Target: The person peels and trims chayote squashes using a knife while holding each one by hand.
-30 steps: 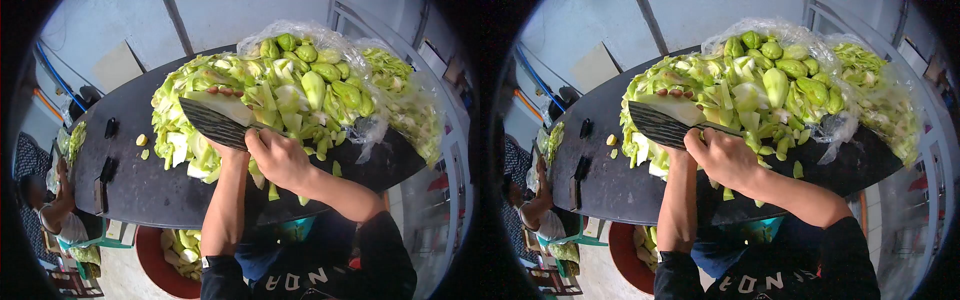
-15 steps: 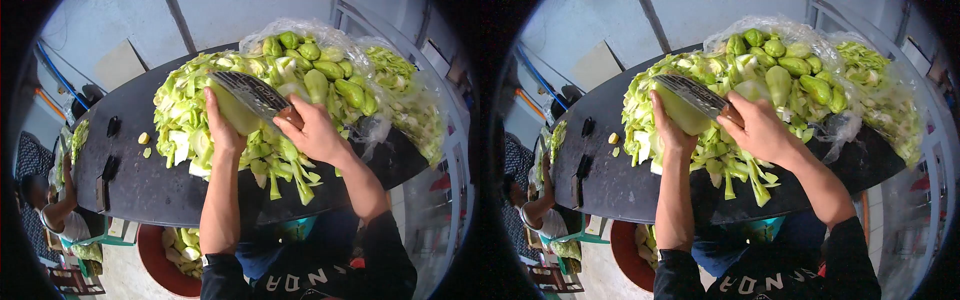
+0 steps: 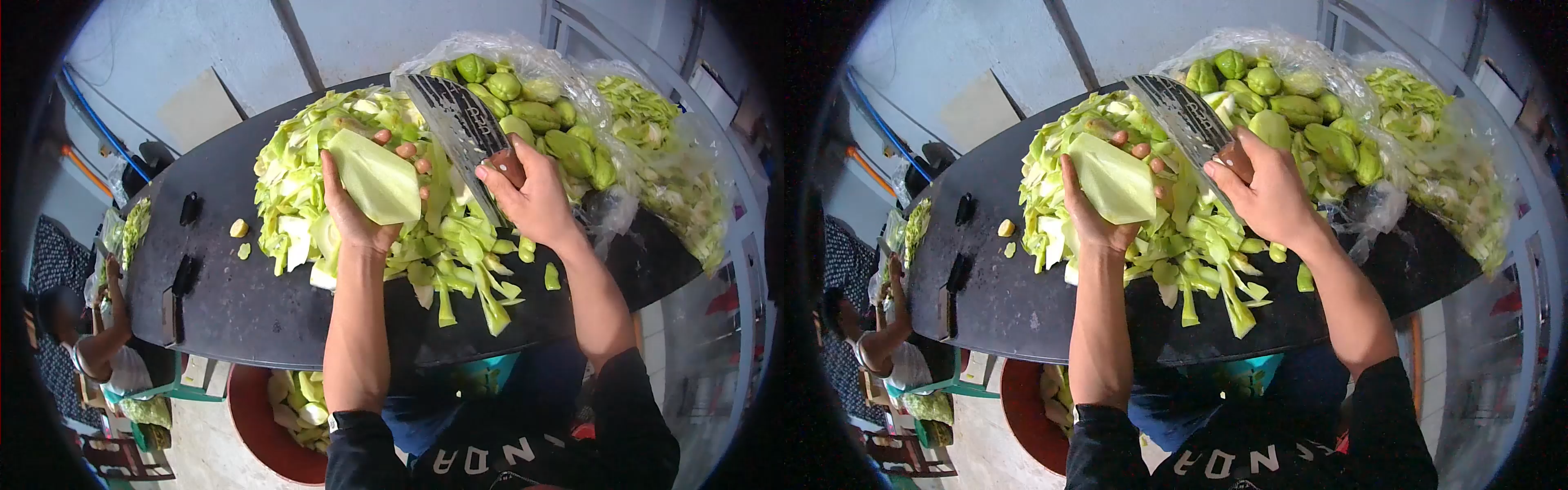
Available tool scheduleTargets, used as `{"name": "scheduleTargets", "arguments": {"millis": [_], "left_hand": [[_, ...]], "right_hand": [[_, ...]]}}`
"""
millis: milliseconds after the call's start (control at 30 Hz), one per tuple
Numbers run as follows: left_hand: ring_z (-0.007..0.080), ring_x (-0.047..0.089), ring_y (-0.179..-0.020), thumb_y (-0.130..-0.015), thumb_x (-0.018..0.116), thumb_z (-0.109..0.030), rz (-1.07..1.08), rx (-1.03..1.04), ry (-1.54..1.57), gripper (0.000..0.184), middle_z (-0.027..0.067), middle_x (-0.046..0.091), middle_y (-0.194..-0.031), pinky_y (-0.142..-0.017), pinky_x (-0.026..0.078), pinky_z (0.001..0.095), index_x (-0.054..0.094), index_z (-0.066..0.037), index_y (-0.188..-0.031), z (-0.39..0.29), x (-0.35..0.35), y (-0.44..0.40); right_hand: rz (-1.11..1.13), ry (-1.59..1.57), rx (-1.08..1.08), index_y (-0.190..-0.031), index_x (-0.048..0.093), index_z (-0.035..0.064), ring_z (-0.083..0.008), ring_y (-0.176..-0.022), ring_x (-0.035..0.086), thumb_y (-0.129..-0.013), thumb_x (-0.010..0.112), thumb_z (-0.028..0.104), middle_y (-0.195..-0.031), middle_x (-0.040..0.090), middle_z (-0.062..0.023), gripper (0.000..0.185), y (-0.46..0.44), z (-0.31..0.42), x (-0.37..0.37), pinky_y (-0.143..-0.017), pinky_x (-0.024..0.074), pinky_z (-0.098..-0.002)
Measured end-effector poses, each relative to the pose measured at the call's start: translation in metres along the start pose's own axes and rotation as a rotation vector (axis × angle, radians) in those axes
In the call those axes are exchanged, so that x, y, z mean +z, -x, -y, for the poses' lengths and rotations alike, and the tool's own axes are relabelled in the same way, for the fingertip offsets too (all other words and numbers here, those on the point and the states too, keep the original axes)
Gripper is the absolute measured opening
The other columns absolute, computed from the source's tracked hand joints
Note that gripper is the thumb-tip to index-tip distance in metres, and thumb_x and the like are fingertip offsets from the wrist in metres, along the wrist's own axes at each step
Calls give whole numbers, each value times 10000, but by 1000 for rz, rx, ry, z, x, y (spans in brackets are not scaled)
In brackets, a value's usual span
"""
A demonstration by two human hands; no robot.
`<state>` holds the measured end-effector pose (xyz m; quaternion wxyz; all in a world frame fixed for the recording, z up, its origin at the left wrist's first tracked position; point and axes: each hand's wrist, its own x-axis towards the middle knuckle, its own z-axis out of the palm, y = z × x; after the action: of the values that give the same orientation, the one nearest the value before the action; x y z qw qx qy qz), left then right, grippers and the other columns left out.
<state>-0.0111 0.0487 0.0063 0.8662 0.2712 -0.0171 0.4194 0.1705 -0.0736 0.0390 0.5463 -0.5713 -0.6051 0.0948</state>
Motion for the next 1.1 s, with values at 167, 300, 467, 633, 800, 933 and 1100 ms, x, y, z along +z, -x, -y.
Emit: {"name": "scheduleTargets", "arguments": {"millis": [167, 300, 467, 633, 800, 933, 1100], "left_hand": [[345, 596, -937, -877, 441, -731, -3, -23, -25, 716, 162, 575, -1007, -649, 549, 451, 491, -93, -1196, -1, 3, 1], [287, 625, -834, -921, 490, -616, -231, -39, -324, 618, 145, 602, -956, -608, 529, 390, 512, -64, -1196, -2, 18, 7], [162, 620, -687, -823, 667, -179, -67, 129, -1369, 321, 96, 652, -764, -634, 506, 324, 628, 34, -1061, 14, 95, 28], [455, 646, -817, -713, 702, -116, 545, 200, -1314, 342, 280, 612, -877, -792, 539, 482, 576, 85, -959, 37, 187, 48], [482, 640, -823, -684, 720, -129, 658, 230, -1255, 396, 295, 601, -891, -792, 547, 494, 555, 109, -954, 42, 197, 55], [466, 647, -815, -661, 722, -138, 627, 174, -1227, 443, 291, 607, -898, -768, 551, 476, 550, 116, -981, 38, 196, 57], [447, 654, -806, -634, 724, -149, 574, 107, -1203, 504, 286, 615, -906, -739, 555, 453, 544, 126, -1016, 32, 192, 60]], "right_hand": [[-1, -72, 122, -888, 563, -30, -141, -610, 550, -895, 691, 130, -700, 626, -79, 206, 0, -20, -8, -591, 450, -320], [-27, -74, 140, -856, 550, -24, -114, -617, 520, -891, 699, 142, -688, 599, -66, 226, -4, -24, -15, -587, 438, -304], [-152, -110, 172, -848, 566, 11, -61, -632, 489, -882, 717, 183, -671, 565, -9, 231, -7, -33, -33, -565, 406, -265], [-313, -59, 261, -934, 567, 32, -74, -497, 478, -912, 692, 180, -626, 535, 1, 195, -14, -47, -33, -443, 375, -249], [-131, -208, 230, -963, 547, 23, -67, -457, 454, -961, 634, 177, -605, 499, 9, 177, -10, -33, -40, -411, 359, -240], [-135, -214, 293, -881, 549, 46, -49, -457, 427, -935, 666, 169, -579, 488, 38, 179, -9, -21, -36, -419, 341, -240], [-146, -213, 237, -848, 547, 53, -45, -482, 424, -910, 692, 153, -584, 479, 48, 187, -10, -35, -35, -446, 333, -247]]}}
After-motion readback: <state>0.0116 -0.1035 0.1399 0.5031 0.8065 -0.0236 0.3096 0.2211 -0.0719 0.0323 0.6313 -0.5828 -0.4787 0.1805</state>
